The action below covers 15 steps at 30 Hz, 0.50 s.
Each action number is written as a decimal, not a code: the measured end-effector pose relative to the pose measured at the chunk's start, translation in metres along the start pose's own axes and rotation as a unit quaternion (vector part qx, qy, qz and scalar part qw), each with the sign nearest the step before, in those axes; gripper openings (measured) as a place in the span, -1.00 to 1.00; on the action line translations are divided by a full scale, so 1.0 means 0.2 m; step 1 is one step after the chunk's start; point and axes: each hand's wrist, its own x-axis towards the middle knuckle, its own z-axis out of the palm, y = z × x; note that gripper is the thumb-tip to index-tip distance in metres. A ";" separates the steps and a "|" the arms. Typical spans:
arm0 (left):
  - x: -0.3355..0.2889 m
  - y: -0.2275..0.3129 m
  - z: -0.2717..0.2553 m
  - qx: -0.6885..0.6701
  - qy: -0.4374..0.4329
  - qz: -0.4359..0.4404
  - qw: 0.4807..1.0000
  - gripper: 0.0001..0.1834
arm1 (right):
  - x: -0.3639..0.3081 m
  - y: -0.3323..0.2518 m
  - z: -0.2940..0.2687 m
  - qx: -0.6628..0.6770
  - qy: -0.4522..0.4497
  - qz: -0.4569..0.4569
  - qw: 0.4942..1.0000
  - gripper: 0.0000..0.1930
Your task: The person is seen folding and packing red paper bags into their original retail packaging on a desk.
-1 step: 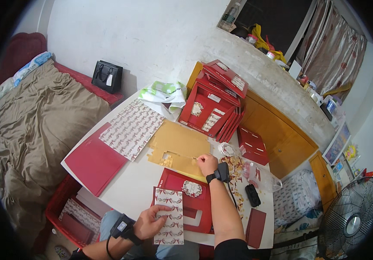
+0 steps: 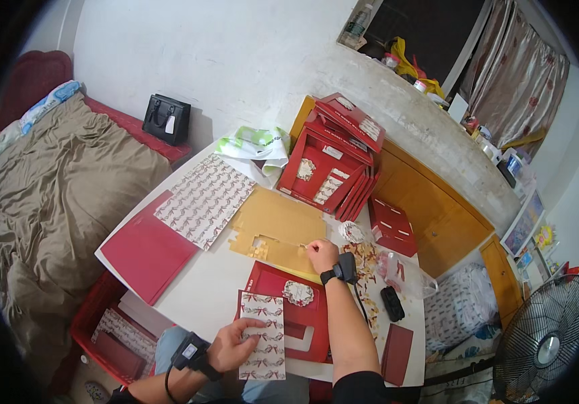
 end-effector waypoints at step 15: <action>0.02 -0.04 0.00 -0.017 0.004 -0.024 1.000 -0.70 | -0.05 0.09 -0.04 0.040 0.025 0.056 0.997 -0.95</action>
